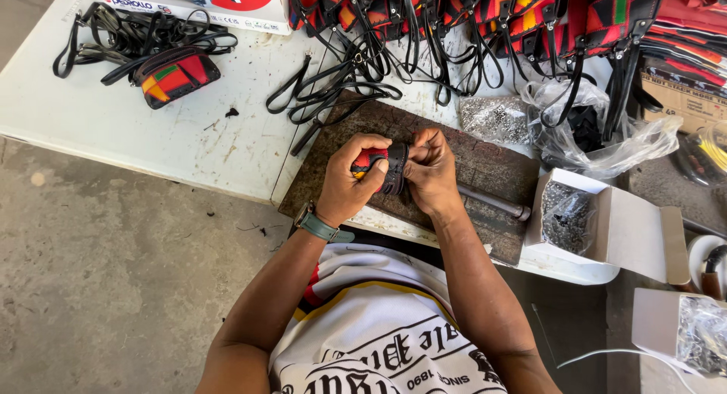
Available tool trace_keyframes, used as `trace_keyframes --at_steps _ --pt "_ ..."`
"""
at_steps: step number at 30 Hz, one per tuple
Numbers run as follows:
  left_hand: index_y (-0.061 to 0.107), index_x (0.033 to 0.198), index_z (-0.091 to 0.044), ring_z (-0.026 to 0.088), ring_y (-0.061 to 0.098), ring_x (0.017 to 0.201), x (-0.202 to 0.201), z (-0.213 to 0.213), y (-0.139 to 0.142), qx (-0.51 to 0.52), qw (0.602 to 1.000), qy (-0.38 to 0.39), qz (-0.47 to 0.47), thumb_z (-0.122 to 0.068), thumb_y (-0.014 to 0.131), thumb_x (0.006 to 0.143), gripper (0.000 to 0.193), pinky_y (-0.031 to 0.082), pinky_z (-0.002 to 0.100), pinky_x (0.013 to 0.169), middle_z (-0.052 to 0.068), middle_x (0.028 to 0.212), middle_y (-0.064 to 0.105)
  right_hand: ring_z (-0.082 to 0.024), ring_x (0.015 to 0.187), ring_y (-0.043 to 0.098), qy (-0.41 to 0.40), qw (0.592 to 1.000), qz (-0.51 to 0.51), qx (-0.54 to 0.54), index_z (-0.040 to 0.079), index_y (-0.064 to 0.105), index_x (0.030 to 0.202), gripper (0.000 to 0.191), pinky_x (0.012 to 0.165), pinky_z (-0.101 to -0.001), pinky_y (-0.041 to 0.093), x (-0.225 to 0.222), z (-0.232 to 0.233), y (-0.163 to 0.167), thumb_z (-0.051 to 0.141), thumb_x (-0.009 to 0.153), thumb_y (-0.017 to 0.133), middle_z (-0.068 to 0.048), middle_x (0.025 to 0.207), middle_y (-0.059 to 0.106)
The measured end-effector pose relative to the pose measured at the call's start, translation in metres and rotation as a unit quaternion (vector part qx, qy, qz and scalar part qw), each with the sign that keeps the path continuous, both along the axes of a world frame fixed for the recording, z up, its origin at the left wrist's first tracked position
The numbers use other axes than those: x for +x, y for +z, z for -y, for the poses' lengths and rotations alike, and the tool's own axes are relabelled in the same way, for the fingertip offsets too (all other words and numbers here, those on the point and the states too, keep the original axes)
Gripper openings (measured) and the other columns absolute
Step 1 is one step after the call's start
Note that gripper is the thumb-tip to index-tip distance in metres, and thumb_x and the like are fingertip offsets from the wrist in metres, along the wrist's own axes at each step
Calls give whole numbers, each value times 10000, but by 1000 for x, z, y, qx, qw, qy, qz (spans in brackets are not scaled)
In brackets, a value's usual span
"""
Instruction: The person attaches black strap hardware to small colorful fabric pouches at a work table. They take a pouch, insert a metal rivet and strap end, then hammer the rivet on a wooden block to secure the strap, placing finished pouches aside and repeating with the next one.
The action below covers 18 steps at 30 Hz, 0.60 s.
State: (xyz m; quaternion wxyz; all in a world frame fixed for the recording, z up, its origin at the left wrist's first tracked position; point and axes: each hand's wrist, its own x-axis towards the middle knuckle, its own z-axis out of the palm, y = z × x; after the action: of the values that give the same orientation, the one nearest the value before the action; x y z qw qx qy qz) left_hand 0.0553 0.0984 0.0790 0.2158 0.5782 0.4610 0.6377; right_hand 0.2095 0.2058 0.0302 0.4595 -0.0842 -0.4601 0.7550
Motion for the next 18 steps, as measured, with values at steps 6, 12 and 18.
trace_keyframes --at_steps 6,12,18 --pt "625 1198 -26 185 679 1103 0 0 -1 7 1000 -13 8 -53 663 967 236 543 318 989 103 1210 696 -149 930 714 85 988 -87 -98 75 506 1148 332 818 -281 590 1 10 4 -14 955 762 -80 1011 729" --pt "620 1183 -36 196 688 1113 0 -1 -4 18 1000 5 -11 -48 661 969 218 550 322 991 111 1215 700 -130 811 689 95 987 -70 -108 86 552 1230 361 743 -264 571 16 14 15 -55 938 710 -52 903 707" --pt "631 1162 -39 262 693 1134 5 3 -5 46 993 47 -95 -58 692 952 219 553 354 990 127 1237 689 -110 829 637 13 996 22 -90 103 527 1130 348 698 -227 497 17 17 6 -143 924 661 -45 966 668"
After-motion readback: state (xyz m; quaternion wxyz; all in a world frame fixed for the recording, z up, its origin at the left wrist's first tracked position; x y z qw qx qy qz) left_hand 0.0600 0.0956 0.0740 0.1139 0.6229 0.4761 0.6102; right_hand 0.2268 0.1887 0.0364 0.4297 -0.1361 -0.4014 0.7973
